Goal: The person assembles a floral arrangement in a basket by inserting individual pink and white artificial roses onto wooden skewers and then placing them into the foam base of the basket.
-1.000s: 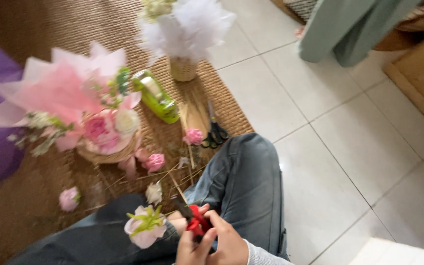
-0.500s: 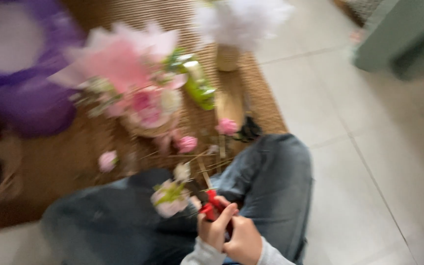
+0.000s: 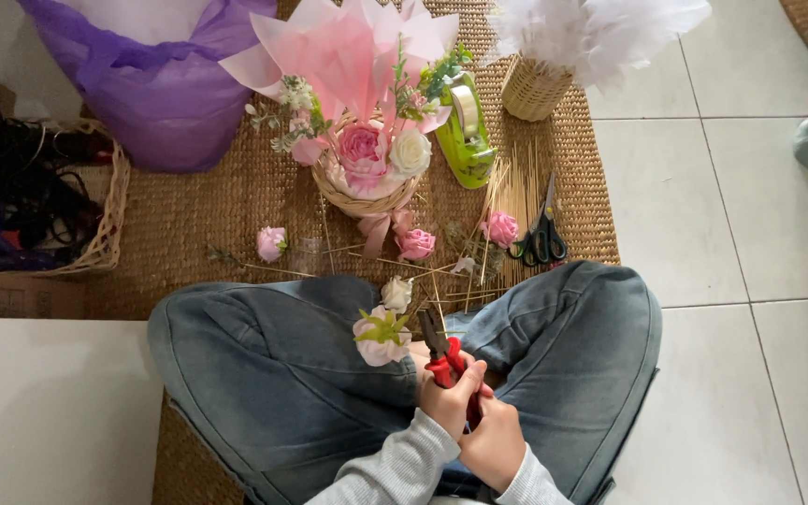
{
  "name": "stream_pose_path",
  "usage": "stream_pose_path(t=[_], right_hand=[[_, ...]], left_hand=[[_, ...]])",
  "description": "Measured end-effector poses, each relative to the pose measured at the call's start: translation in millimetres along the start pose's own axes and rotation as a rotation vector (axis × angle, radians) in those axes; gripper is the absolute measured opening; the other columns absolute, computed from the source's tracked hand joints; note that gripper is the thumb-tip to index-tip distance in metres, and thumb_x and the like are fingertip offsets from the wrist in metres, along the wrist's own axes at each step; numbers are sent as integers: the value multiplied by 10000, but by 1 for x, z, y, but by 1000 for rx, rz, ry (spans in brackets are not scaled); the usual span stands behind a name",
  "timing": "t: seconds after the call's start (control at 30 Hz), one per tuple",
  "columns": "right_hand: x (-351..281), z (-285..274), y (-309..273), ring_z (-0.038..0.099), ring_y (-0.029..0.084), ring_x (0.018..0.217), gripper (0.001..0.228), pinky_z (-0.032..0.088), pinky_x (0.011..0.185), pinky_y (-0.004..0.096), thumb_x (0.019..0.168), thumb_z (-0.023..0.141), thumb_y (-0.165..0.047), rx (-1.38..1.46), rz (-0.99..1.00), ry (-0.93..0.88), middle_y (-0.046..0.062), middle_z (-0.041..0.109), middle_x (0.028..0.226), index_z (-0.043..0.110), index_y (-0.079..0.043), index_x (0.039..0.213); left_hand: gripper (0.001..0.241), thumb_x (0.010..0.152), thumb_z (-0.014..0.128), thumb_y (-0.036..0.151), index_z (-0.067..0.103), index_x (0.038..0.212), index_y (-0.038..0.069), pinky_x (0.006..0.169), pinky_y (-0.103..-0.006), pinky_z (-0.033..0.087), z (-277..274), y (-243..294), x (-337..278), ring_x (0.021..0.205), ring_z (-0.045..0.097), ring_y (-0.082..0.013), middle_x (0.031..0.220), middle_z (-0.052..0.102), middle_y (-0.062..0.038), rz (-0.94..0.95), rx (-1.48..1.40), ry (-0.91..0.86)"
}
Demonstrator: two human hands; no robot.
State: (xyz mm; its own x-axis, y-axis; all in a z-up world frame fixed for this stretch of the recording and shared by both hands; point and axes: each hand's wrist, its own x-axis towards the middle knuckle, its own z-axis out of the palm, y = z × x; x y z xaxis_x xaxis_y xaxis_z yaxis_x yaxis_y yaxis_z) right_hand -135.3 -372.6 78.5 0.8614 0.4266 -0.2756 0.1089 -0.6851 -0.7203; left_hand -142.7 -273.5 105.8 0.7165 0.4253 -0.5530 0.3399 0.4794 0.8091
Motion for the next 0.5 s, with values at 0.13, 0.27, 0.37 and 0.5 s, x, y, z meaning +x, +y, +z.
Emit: stream_pose_path(t=[0.13,0.27,0.37,0.5], right_hand=[[-2,6,7,680,126,580,319,499,538,278,537,721,-236,34,5,37,28,731,673,674,-91,818],[0,10,13,714,147,621,362,523,565,280,545,739,-244,39,34,55,48,744,708,672,-89,864],[3,18,30,660,116,555,259,493,530,290,540,766,-265,82,63,42,45,722,625,662,-78,686],[12,21,56,553,90,590,161,463,503,285,580,758,-103,401,67,-46,43,687,626,643,-24,660]], left_hand=[[199,809,646,208,575,640,127,538,-244,532,0,4,-2,507,651,-114,514,617,-11,16,50,13],[294,836,636,207,527,575,125,542,-235,529,2,5,-1,501,656,-113,506,577,22,-4,52,22],[181,784,683,268,628,657,151,525,-218,525,3,-3,2,478,630,-84,527,672,-21,-92,94,100],[349,683,737,461,624,707,131,667,-271,511,4,-9,10,652,675,-139,671,702,-33,18,261,13]])
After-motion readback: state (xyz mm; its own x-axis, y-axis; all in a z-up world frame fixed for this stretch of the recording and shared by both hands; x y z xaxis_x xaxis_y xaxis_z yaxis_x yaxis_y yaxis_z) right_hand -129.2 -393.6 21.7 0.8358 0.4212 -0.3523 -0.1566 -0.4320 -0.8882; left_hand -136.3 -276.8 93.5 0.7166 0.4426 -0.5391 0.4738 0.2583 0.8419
